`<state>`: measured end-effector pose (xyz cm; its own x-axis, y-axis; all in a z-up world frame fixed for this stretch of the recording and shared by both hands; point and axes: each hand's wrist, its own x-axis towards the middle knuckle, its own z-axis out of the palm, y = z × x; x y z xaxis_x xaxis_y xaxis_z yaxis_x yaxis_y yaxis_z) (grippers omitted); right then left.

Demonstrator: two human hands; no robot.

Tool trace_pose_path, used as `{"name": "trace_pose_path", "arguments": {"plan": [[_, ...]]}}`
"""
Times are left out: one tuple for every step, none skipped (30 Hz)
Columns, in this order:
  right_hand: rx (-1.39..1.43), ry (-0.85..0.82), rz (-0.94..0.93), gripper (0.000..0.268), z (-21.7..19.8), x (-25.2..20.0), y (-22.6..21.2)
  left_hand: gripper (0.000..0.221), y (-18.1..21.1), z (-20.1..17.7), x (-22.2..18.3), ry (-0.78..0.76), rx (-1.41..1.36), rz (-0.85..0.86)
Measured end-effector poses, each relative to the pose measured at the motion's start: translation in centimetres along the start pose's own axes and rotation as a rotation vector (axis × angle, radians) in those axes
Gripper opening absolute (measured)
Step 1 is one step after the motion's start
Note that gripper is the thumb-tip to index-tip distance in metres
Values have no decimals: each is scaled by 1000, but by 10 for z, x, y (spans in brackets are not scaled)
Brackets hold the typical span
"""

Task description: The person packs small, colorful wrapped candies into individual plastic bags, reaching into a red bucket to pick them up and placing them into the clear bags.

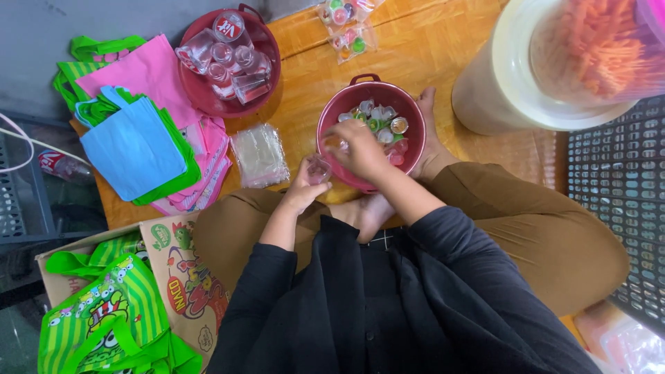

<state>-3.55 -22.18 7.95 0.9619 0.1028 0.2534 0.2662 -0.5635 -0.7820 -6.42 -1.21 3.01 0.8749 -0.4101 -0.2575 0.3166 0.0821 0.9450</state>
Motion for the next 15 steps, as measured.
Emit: {"name": "trace_pose_path", "arguments": {"plan": [[17,-31,-132,27,-1,1,-12,74,-5,-1,0,9,-16,-8],[35,-59,-266,26,-2,4,-25,72,-8,-5,2,18,-29,-13],[33,-55,-269,26,-7,6,-26,72,-6,-6,6,15,-28,-8],[111,-73,-163,22,-11,6,-27,69,-4,-8,7,18,-21,-12],[189,-90,-56,20,-14,6,-29,67,-3,-11,8,21,-15,-15],[191,-92,-56,20,-14,7,1,67,-5,-12,5,23,-15,-16],[27,-74,20,31,-13,8,32,68,-7,-12,2,8,-40,-24],[-139,-57,91,44,-14,9,62,68,-9,-12,0,-6,-66,-28],[-140,-61,88,44,-3,0,89,68,-15,-14,2,-1,-69,-26],[-465,-101,126,30,7,-9,116,67,-20,-16,5,-24,-88,-20],[-792,-138,163,19,17,-17,143,66,-26,-18,9,-46,-107,-14],[-794,-139,158,19,28,-27,152,66,-19,-14,5,-44,-110,-11],[-797,-170,186,20,38,-37,161,66,-12,-10,2,-62,-133,-16],[-800,-200,212,21,48,-45,170,66,-5,-7,0,-78,-155,-18],[-802,-200,205,21,41,-40,159,66,-9,-8,3,-75,-157,-12]]}}
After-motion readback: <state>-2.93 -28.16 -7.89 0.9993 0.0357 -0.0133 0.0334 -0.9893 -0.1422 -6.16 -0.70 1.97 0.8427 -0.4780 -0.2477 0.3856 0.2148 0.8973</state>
